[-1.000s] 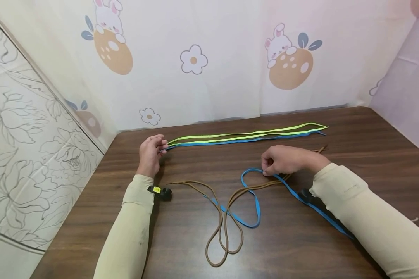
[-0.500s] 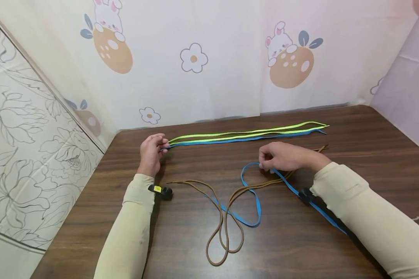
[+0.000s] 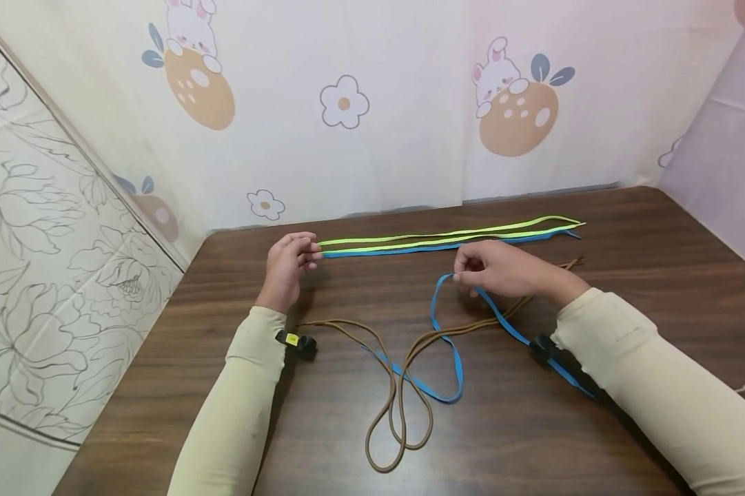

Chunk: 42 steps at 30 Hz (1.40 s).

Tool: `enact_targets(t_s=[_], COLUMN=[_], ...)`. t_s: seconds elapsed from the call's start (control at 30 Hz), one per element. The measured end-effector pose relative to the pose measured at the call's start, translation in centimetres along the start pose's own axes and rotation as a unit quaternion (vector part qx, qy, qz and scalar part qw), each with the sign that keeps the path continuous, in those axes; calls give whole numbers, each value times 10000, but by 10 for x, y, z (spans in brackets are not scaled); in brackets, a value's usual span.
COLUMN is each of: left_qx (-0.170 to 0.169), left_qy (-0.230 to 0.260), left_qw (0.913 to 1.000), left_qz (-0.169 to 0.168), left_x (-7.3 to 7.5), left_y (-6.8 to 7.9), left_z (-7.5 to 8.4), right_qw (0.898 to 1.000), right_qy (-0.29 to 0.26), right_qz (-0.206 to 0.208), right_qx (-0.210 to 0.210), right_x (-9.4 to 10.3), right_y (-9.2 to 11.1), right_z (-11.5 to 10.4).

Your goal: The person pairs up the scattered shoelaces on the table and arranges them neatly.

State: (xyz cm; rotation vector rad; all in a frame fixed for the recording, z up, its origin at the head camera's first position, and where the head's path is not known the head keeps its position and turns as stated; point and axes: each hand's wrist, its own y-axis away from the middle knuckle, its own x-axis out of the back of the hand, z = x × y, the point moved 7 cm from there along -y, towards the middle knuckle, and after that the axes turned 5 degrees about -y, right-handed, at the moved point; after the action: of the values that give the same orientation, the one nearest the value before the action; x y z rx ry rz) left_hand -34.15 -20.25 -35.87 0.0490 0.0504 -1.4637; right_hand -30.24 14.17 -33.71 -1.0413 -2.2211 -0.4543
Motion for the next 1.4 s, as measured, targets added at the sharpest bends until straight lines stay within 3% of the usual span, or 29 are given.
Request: enact_targets(t_s=[0.13, 0.27, 0.53, 0.67, 0.8, 0.93, 1.4], left_qx=[61, 59, 4, -68, -264, -442, -613], left_qy=[-139, -403, -745, -1104, -1517, -1778, -2118], left_qw=[9977, 9898, 9780, 9617, 9365, 9160, 8841], left_qz=[-666, -1368, -1950, -2507, -3152, -3569, -4119], left_x=[-25, -51, -80, -97, -115, -128, -142], left_y=[6, 16, 30, 41, 54, 64, 75], left_z=[5, 11, 11, 7, 8, 9, 9], right_qw=[9996, 9983, 9964, 9961, 9958, 9956, 9953], right_qy=[-172, -368, -528, -525, -479, -424, -468], right_qz=[232, 410, 568, 592, 627, 677, 656], right_qx=[53, 175, 335, 399, 457, 483, 535], right_x=[3, 4, 4, 1, 0, 1, 2], right_y=[0, 1, 2, 3, 3, 3, 4], right_z=[-4, -9, -18, -24, -29, -32, -37])
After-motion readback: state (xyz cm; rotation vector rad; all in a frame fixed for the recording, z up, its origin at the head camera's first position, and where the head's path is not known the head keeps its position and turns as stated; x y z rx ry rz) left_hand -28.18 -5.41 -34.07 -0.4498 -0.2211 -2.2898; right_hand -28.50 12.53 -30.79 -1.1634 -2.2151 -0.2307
